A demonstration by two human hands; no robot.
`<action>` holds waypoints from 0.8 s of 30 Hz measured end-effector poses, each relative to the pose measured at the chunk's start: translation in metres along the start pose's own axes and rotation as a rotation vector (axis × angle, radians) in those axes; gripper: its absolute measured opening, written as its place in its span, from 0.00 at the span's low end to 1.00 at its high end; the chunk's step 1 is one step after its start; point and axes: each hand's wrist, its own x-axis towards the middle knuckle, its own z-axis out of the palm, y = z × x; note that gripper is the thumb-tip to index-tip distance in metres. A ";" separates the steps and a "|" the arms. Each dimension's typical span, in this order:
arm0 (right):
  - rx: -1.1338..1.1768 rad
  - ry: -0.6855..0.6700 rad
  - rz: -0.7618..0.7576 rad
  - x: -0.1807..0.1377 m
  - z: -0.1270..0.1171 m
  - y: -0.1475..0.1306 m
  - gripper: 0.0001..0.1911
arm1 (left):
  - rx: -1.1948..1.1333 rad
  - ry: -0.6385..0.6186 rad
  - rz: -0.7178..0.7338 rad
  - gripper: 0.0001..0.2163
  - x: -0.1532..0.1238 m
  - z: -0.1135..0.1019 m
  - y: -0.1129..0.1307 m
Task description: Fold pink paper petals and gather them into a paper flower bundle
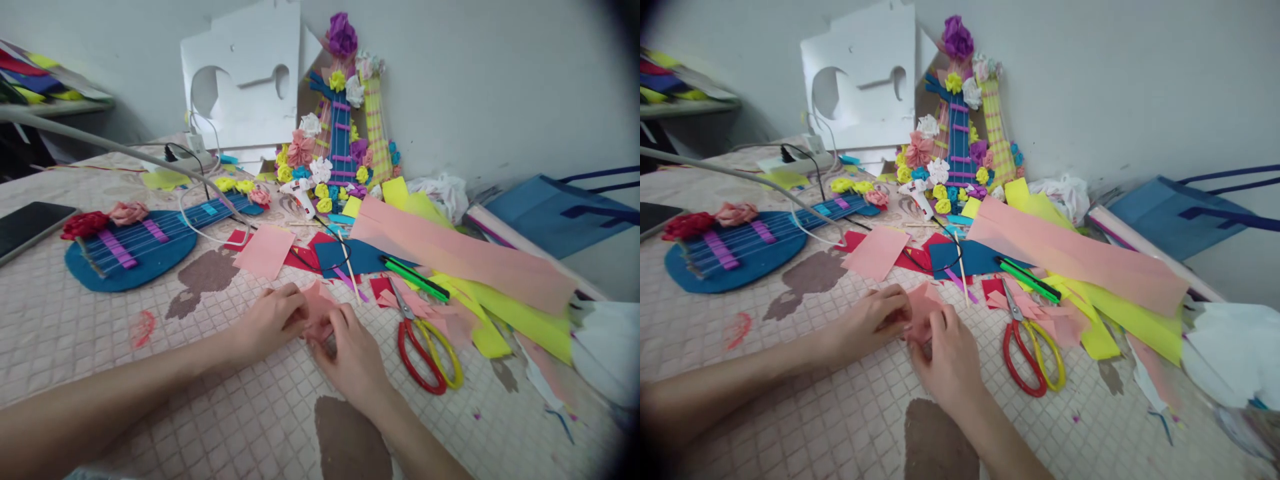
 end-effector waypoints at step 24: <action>0.047 -0.019 -0.012 0.002 -0.005 0.003 0.08 | -0.092 0.016 0.078 0.02 -0.002 0.009 0.013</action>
